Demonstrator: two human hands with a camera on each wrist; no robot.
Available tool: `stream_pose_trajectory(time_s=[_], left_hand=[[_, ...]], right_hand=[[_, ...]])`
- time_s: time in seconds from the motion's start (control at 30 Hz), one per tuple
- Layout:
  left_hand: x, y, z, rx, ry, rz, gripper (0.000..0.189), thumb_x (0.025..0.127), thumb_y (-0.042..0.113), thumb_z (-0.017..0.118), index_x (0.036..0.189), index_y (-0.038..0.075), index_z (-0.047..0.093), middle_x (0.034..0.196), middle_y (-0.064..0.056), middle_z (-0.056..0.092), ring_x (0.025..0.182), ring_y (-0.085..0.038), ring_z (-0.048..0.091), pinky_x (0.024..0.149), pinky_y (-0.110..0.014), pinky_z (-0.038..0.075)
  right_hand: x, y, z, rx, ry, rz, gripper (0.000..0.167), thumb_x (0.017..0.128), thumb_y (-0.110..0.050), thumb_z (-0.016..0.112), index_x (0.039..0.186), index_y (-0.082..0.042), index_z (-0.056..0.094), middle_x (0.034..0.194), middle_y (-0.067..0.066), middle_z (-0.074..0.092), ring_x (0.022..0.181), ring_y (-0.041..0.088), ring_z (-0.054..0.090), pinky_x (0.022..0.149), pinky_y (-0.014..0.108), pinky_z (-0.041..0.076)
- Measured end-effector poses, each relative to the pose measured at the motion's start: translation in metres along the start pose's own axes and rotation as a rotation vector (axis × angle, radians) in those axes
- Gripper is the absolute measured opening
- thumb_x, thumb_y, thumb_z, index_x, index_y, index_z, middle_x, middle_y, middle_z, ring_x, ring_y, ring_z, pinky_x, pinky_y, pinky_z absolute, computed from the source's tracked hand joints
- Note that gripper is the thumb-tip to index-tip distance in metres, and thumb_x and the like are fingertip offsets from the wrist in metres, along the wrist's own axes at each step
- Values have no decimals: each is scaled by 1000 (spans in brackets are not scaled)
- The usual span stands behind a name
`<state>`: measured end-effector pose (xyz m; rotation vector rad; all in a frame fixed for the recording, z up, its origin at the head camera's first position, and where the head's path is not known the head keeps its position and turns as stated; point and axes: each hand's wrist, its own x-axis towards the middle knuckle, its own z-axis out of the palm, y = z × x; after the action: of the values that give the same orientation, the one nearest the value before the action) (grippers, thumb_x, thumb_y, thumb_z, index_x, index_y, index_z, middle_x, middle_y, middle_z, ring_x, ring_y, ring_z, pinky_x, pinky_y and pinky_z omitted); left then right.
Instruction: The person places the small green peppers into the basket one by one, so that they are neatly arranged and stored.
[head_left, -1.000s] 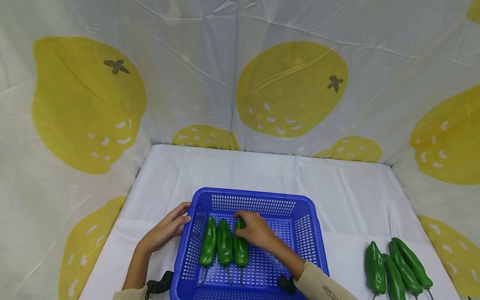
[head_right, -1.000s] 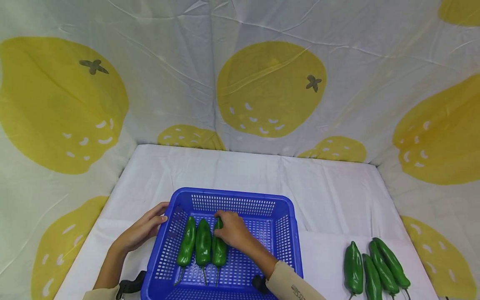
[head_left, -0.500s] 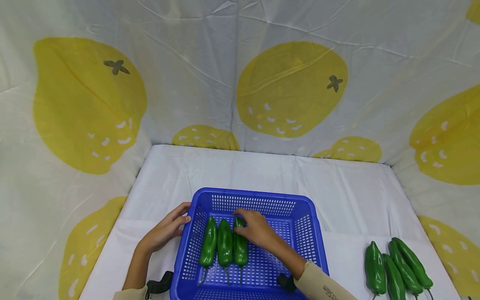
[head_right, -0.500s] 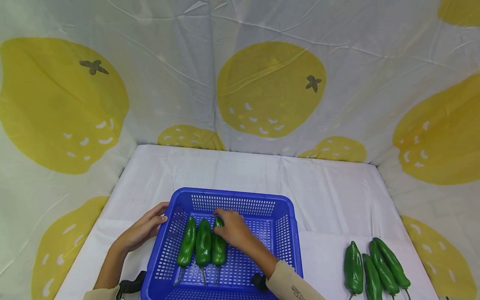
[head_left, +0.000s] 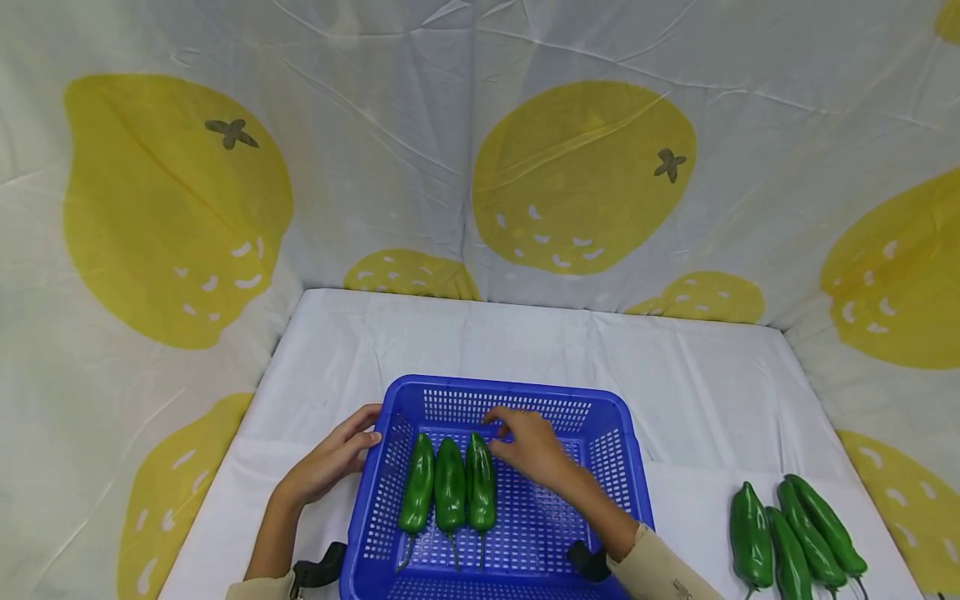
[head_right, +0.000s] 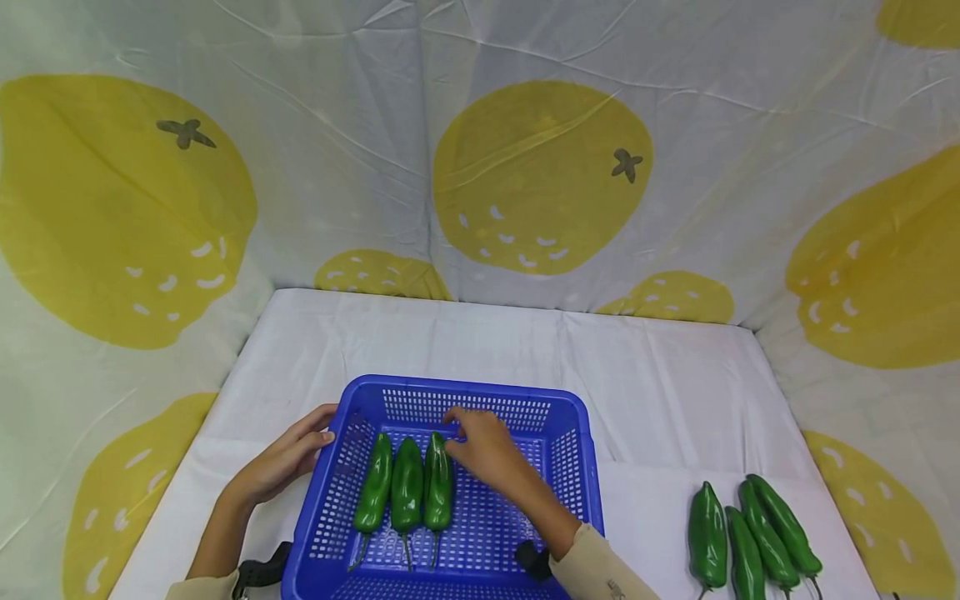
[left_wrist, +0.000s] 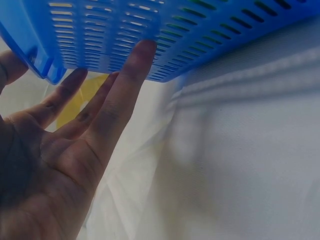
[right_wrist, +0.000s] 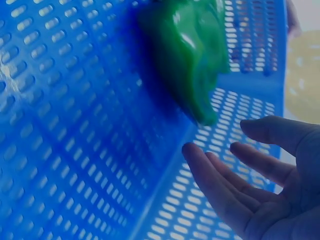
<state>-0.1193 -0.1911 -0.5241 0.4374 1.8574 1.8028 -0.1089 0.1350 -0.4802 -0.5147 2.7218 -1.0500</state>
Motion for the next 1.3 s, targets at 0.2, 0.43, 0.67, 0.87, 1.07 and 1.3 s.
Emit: stream_pose_trajectory(time_s=[0.2, 0.43, 0.67, 0.87, 1.07, 1.3], left_hand=[[0, 0, 0, 2, 2, 3, 46, 106, 18, 42, 147, -1, 32, 148, -32, 32, 113, -39, 59, 84, -47, 57], [0, 0, 0, -4, 0, 0, 46, 106, 18, 42, 147, 0, 32, 148, -32, 33, 113, -38, 59, 85, -47, 57], [-1, 1, 0, -18, -8, 5, 46, 106, 17, 42, 147, -1, 32, 147, -33, 33, 112, -36, 60, 84, -47, 57], [-1, 1, -1, -13, -3, -2, 46, 106, 18, 42, 147, 0, 32, 148, -32, 33, 112, -35, 60, 84, -47, 57], [0, 0, -1, -21, -15, 4, 46, 106, 18, 42, 147, -1, 32, 148, -33, 32, 112, -37, 59, 84, -47, 57], [0, 1, -1, -21, -15, 4, 46, 106, 18, 42, 147, 0, 32, 148, -33, 32, 111, -35, 60, 83, -47, 57]], right_hand=[[-5, 2, -19, 26, -12, 61, 32, 87, -8, 69, 119, -5, 67, 96, 9, 68, 67, 13, 57, 56, 28, 49], [-14, 1, -40, 42, 33, 102, 32, 87, -9, 69, 119, -9, 68, 95, 5, 68, 69, 12, 58, 57, 29, 50], [-24, 8, -59, 35, 69, 149, 32, 88, -10, 70, 120, -11, 68, 97, 4, 70, 77, 15, 64, 64, 31, 53], [-38, 18, -76, 63, 91, 134, 31, 91, -12, 68, 122, -12, 66, 103, 7, 69, 88, 19, 65, 71, 34, 55], [-55, 32, -95, 61, 155, 129, 31, 93, -13, 68, 124, -12, 66, 108, 12, 68, 94, 22, 65, 75, 40, 55], [-74, 50, -108, -16, 249, 162, 28, 92, -13, 69, 120, -8, 67, 104, 8, 70, 92, 23, 64, 74, 40, 53]])
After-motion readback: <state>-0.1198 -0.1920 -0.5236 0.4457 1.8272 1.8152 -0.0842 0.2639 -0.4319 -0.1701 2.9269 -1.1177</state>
